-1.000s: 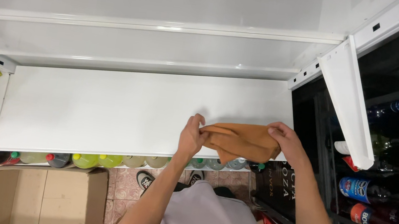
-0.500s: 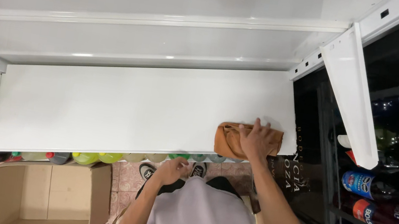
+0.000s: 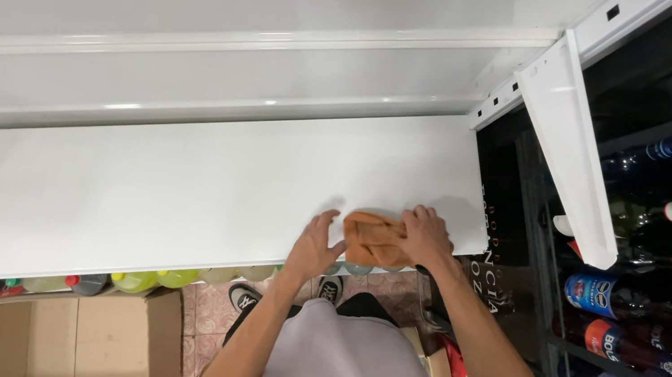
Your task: The person wipes a white shelf with a cloth, then picks up a blue bottle from a shelf, wipes it with the cloth, and places it back. The person then picks up a red bottle and wipes it with the cloth.
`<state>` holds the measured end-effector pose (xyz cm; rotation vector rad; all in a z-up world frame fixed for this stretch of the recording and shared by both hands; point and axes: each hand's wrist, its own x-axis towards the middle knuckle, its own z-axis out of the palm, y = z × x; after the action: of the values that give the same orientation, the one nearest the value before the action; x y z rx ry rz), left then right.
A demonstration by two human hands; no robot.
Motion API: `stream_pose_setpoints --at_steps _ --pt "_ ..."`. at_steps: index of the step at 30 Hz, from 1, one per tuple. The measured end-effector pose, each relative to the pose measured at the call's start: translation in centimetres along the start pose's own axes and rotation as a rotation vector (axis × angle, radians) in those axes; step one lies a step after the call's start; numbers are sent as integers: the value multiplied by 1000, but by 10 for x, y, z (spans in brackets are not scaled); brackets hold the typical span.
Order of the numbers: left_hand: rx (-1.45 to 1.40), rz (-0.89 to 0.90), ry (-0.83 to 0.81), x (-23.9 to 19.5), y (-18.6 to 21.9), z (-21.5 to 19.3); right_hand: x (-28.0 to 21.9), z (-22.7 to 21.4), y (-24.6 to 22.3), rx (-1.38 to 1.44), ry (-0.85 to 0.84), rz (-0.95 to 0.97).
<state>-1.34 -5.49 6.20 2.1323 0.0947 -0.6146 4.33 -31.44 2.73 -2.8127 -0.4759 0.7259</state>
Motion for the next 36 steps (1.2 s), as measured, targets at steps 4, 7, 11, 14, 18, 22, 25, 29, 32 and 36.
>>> stream_pose_setpoints --at_steps 4,7,11,14,18,22,25,29,32,36 --pt "414 267 -71 3 35 -20 -41 -72 -55 241 -63 -134" --pt "363 327 -197 5 54 -48 -65 -141 -81 520 -109 -156" --pt "-260 250 -173 -14 62 -102 -75 -183 -61 547 -133 -80" --pt "-395 148 -248 -5 18 -108 -75 -196 -63 821 -16 -73" --pt "-499 214 -297 -66 81 -132 -67 -189 -94 1071 123 -167" --pt "-591 260 -242 -73 97 -107 -70 -190 -135 774 173 -181" --pt "-610 362 -91 -70 98 -98 -81 -208 -159 706 235 -316" --pt "-562 311 84 -97 126 -128 -72 -201 -143 693 277 -354" --pt "-524 281 134 -84 97 -127 -64 -196 -133 727 338 -379" --pt "-247 354 200 -82 98 -144 -64 -200 -134 783 287 -366"
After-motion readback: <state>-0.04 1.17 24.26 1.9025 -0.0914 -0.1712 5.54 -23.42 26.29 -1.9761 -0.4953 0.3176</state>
